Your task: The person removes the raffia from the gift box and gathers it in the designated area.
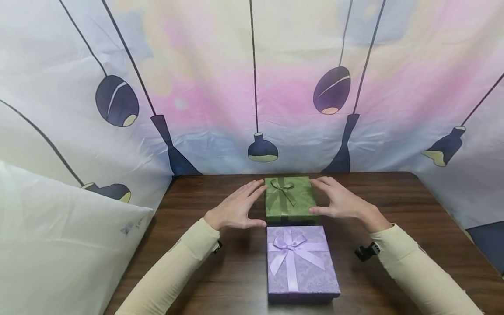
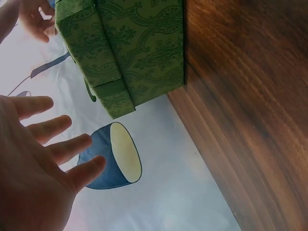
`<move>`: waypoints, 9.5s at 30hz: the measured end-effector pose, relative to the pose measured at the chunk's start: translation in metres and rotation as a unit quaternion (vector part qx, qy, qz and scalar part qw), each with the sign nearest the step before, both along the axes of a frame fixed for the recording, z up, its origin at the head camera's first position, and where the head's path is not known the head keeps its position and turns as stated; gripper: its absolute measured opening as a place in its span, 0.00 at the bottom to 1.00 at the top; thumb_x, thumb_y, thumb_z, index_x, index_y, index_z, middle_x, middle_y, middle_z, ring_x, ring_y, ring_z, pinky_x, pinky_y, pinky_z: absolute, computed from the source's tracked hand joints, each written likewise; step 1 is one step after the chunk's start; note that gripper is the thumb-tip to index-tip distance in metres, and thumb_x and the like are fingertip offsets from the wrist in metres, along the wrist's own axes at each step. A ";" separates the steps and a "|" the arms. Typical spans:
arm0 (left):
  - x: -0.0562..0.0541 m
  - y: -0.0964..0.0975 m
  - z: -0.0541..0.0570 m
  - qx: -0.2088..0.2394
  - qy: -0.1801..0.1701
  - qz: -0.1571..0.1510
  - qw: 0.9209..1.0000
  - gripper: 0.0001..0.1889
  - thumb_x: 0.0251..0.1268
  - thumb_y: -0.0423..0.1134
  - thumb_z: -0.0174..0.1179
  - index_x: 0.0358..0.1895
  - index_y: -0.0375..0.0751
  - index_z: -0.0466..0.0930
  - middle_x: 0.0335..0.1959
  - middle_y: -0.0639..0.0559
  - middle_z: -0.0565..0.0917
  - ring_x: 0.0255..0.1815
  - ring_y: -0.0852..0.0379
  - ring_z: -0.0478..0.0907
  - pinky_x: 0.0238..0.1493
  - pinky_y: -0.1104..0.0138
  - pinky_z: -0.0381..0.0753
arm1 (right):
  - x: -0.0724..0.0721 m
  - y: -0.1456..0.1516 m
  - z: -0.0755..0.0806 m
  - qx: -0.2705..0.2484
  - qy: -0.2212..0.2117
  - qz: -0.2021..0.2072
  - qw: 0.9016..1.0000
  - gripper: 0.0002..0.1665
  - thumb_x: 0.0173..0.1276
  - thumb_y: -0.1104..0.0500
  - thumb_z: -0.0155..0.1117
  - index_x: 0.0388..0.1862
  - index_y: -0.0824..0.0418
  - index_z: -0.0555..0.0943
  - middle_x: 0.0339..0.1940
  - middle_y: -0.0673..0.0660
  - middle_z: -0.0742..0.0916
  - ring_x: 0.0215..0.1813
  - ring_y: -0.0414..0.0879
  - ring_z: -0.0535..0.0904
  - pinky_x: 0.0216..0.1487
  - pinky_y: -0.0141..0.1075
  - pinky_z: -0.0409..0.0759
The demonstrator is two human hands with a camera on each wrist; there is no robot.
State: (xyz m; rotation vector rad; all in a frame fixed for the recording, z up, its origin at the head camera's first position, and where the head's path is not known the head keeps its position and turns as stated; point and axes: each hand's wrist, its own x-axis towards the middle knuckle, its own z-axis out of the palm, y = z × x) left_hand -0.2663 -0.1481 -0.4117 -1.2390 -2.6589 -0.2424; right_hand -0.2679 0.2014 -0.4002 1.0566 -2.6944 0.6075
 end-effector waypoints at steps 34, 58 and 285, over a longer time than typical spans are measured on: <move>-0.007 0.002 -0.013 0.008 -0.083 0.047 0.995 0.56 0.53 0.71 0.62 0.77 0.39 0.52 0.77 0.42 0.56 0.75 0.46 0.59 0.72 0.52 0.67 | -0.010 0.009 -0.016 -0.026 -0.040 -0.031 0.998 0.48 0.60 0.41 0.70 0.70 0.68 0.67 0.62 0.63 0.77 0.57 0.56 0.79 0.55 0.52 0.80; -0.013 0.007 -0.024 0.012 -0.119 0.038 0.992 0.57 0.56 0.70 0.60 0.77 0.33 0.48 0.78 0.39 0.54 0.78 0.47 0.53 0.76 0.56 0.61 | -0.009 0.013 -0.032 -0.033 -0.075 -0.042 0.996 0.53 0.58 0.39 0.71 0.72 0.69 0.64 0.70 0.68 0.71 0.71 0.63 0.66 0.69 0.59 0.68; -0.009 -0.055 -0.002 0.295 -0.117 -0.006 0.948 0.46 0.52 0.36 0.73 0.74 0.35 0.56 0.74 0.42 0.57 0.51 0.44 0.82 0.55 0.53 0.83 | -0.038 -0.061 0.025 -0.293 -0.213 0.039 0.931 0.38 0.66 0.63 0.66 0.72 0.69 0.64 0.60 0.69 0.79 0.61 0.63 0.76 0.67 0.55 0.72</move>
